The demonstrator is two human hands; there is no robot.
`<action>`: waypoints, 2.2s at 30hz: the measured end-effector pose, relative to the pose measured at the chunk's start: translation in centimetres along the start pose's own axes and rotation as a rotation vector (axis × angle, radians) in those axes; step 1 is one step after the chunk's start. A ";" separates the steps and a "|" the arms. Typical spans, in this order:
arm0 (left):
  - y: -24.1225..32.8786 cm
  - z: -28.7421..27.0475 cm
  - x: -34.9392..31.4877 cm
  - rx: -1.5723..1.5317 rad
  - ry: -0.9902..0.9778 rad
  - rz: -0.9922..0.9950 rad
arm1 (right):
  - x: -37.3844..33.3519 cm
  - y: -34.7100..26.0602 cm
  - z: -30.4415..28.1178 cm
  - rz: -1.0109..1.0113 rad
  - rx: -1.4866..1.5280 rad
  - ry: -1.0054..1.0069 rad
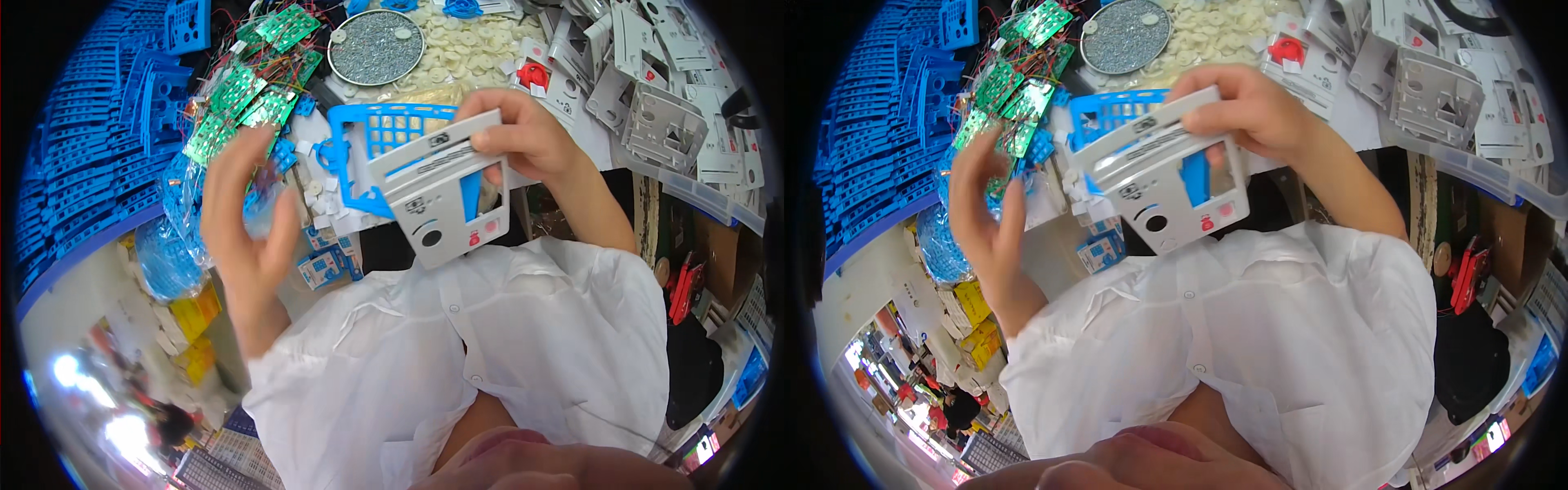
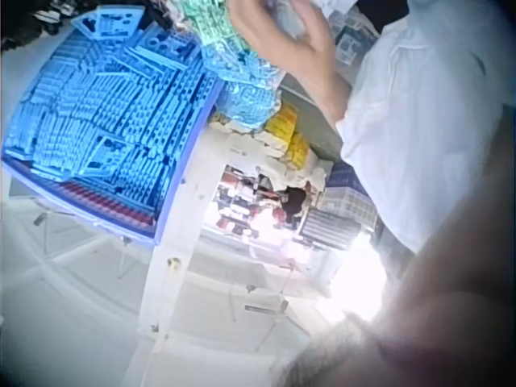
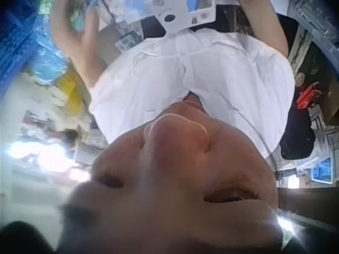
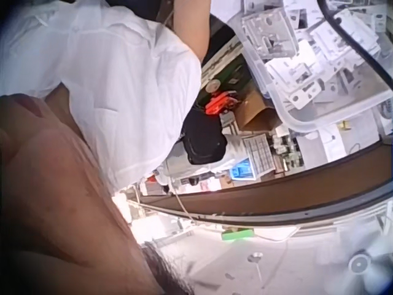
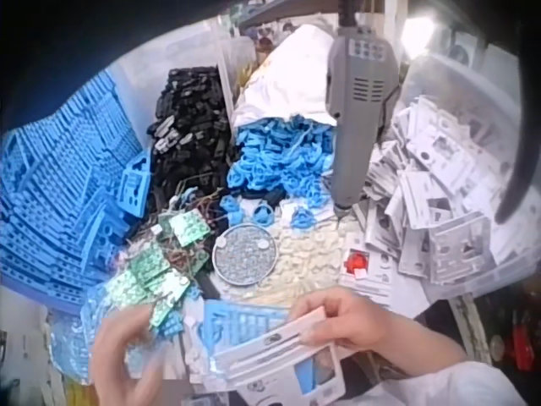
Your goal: Assembling a toy electronic device by installing buttons, circuit boards, and using a hot glue gun.
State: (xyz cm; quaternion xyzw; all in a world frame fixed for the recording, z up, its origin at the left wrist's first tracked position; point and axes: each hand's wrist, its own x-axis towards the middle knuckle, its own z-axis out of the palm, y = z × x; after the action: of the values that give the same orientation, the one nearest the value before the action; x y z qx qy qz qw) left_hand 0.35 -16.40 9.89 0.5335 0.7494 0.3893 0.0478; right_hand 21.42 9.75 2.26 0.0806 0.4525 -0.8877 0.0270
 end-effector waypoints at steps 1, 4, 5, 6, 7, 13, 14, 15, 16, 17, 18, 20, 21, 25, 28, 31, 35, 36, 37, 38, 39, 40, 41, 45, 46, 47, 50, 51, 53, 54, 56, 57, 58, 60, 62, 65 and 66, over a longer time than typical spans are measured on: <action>-0.3 0.2 2.6 0.104 -0.049 0.149 | 0.8 -0.5 0.9 0.031 -0.020 -0.023; -2.0 1.7 5.6 -0.134 -0.528 0.112 | 2.9 -1.1 2.3 0.135 -0.074 -0.168; -1.8 1.9 6.2 -0.213 -0.745 0.038 | 3.3 -1.3 2.7 0.186 -0.083 -0.232; -2.0 2.3 6.6 -0.237 -0.913 -0.065 | 3.7 -1.5 3.1 0.235 -0.092 -0.294; -2.3 2.6 7.0 -0.260 -1.081 -0.168 | 3.8 -1.7 3.6 0.263 -0.159 -0.265; -3.0 2.8 2.9 -0.965 -0.704 -0.715 | 1.0 -3.9 0.0 -0.358 -0.652 -0.103; -2.4 2.8 2.1 -0.926 -0.652 -0.746 | 0.6 -4.5 -0.2 -0.421 -0.682 -0.151; -2.3 3.2 1.2 -0.895 -0.607 -0.772 | 0.2 -5.1 -0.5 -0.483 -0.714 -0.190; -2.1 3.8 0.3 -0.864 -0.560 -0.798 | -0.1 -6.7 -0.5 -0.434 -0.720 -0.262; -1.3 4.2 -0.3 -0.935 -0.459 -0.850 | -0.3 -7.7 0.3 -0.406 -0.729 -0.249; -1.1 5.2 -0.5 -0.980 -0.402 -0.822 | -0.8 -8.8 0.9 -0.367 -0.751 -0.207; -1.0 6.6 -1.4 -1.057 -0.266 -0.773 | -1.4 -9.3 3.6 -0.316 -0.802 0.044; -1.5 7.2 -2.1 -1.123 -0.235 -0.794 | -1.1 -8.8 3.9 -0.448 -0.687 0.112; -1.4 9.2 -3.2 -1.210 0.050 -0.793 | -1.5 -6.3 -0.4 -0.662 -0.290 0.363; -1.7 10.1 -4.1 -1.317 0.225 -0.707 | -1.1 -2.5 -0.6 -0.579 -0.100 0.488; -0.7 10.7 -4.0 -1.349 0.373 -0.697 | -1.7 1.9 -0.4 -0.371 -0.292 0.547; -0.9 12.2 -4.5 -1.261 0.404 -0.588 | -3.5 4.5 1.3 -0.066 -0.068 0.525; -1.1 12.6 -4.6 -1.244 0.408 -0.589 | -3.9 5.2 1.2 -0.007 0.045 0.497; -1.2 12.9 -4.6 -1.227 0.411 -0.590 | -4.1 6.0 1.8 -0.026 0.118 0.480; -1.1 13.4 -4.7 -1.291 0.421 -0.530 | -4.1 7.0 3.0 -0.047 0.192 0.456; -0.7 13.7 -4.8 -1.356 0.432 -0.474 | -4.0 7.7 4.2 -0.063 0.265 0.432; -0.5 14.0 -5.0 -1.419 0.444 -0.417 | -3.8 8.1 5.1 -0.040 0.288 0.424; -0.8 14.4 -5.7 -1.341 0.493 -0.503 | -3.4 8.4 6.2 -0.029 0.286 0.440; 0.8 14.5 -4.9 -1.364 0.569 -0.571 | -1.8 8.7 7.5 -0.085 0.310 0.483; 0.7 14.7 -5.0 -1.418 0.561 -0.478 | -1.6 8.8 7.5 -0.054 0.297 0.483; 0.4 15.1 -5.3 -1.472 0.557 -0.385 | -1.5 9.0 7.4 -0.021 0.281 0.481; 0.4 15.5 -5.7 -1.269 0.525 -0.349 | -1.3 9.0 7.4 0.092 0.228 0.462; 0.5 15.5 -5.7 -1.143 0.510 -0.377 | -1.3 9.0 7.5 0.132 0.210 0.454; 1.0 14.9 -5.2 -1.161 0.481 -0.447 | -1.5 8.2 7.8 0.183 0.151 0.447; 1.0 14.7 -5.1 -1.184 0.474 -0.472 | -1.6 7.7 7.9 0.207 0.122 0.445; 0.9 14.5 -5.0 -1.241 0.475 -0.513 | -2.5 6.6 7.0 0.389 -0.070 0.286; 0.8 14.3 -5.1 -1.266 0.489 -0.529 | -3.0 6.1 6.2 0.479 -0.164 0.192; 0.6 14.1 -5.3 -1.306 0.489 -0.550 | -3.7 5.5 5.3 0.385 -0.311 0.255; 0.3 13.9 -5.5 -1.397 0.479 -0.594 | -4.8 4.7 3.6 0.190 -0.602 0.389; 0.0 14.0 -5.7 -1.444 0.454 -0.631 | -4.3 4.7 3.0 -0.272 -0.802 0.614; -0.1 14.8 -6.3 -1.486 0.440 -0.658 | -3.5 4.3 4.6 -0.358 -0.892 0.562; 0.0 14.9 -6.5 -1.493 0.443 -0.663 | -3.2 4.3 5.0 -0.370 -0.920 0.549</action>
State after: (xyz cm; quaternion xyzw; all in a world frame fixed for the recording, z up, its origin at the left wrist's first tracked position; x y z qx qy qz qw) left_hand 10.40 -13.91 -2.70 0.0258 0.4054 0.8434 0.3516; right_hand 24.49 3.09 2.21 0.2079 0.7897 -0.5356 -0.2153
